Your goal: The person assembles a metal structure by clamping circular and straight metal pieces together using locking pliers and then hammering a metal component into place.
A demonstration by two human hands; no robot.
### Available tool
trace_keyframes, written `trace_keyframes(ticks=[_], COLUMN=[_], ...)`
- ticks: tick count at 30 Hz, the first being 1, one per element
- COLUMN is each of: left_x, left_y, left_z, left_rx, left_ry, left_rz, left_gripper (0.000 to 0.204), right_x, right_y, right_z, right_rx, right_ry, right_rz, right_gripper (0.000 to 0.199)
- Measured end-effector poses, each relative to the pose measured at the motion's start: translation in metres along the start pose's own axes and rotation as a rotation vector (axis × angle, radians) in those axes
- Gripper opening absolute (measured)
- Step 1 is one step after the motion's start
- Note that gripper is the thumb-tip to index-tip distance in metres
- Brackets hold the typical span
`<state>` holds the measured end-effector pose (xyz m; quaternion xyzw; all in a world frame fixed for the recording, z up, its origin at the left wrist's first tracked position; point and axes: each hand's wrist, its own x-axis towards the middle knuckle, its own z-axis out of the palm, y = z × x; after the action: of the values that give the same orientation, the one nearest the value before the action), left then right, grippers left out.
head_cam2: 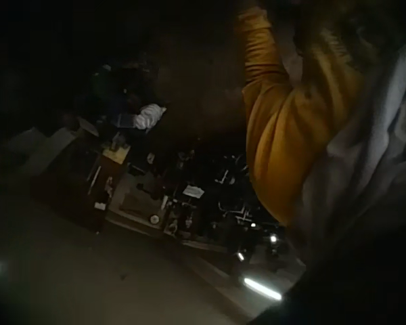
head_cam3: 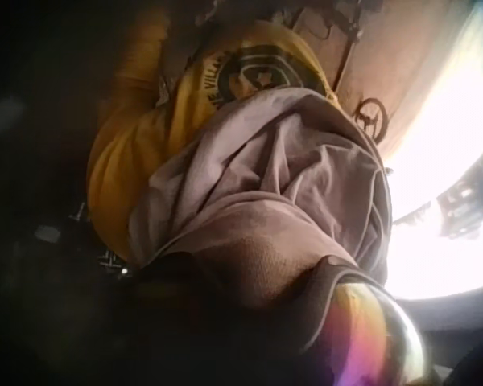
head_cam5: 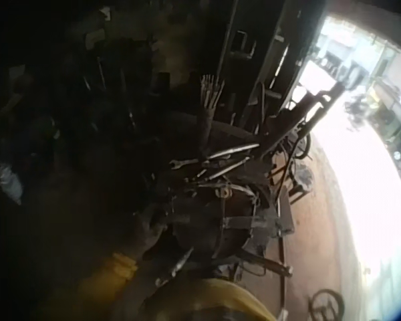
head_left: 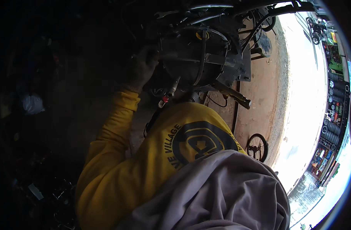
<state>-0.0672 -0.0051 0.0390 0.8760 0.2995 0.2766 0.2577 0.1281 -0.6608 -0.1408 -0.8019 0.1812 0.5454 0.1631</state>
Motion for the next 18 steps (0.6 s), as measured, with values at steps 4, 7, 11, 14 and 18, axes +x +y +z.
trace_keyframes(ticks=[4,7,11,14,18], left_x=[0.005,0.006,0.008,-0.012,-0.044], left_y=[0.015,0.011,0.024,-0.001,0.033], left_z=[0.001,-0.002,-0.017,-0.016,-0.034], left_rx=[-0.386,-0.341,-0.413,-0.165,-0.359], left_ry=[-0.093,-0.099,-0.18,0.188,0.341], left_rz=[-0.327,-0.313,-0.498,-0.181,-0.506], left_gripper=[0.026,0.028,0.028,0.031,0.032], right_x=[-0.028,-0.033,-0.05,-0.037,-0.006], right_y=[-0.021,-0.078,-0.161,-0.185,-0.18], right_z=[0.018,0.017,0.002,-0.011,-0.03], right_rx=[0.155,0.203,0.13,0.12,0.08], right_ry=[0.027,0.068,0.145,0.157,0.083], right_rz=[-0.077,-0.248,-0.436,-0.561,-0.538], right_gripper=[0.046,0.046,0.047,0.047,0.048])
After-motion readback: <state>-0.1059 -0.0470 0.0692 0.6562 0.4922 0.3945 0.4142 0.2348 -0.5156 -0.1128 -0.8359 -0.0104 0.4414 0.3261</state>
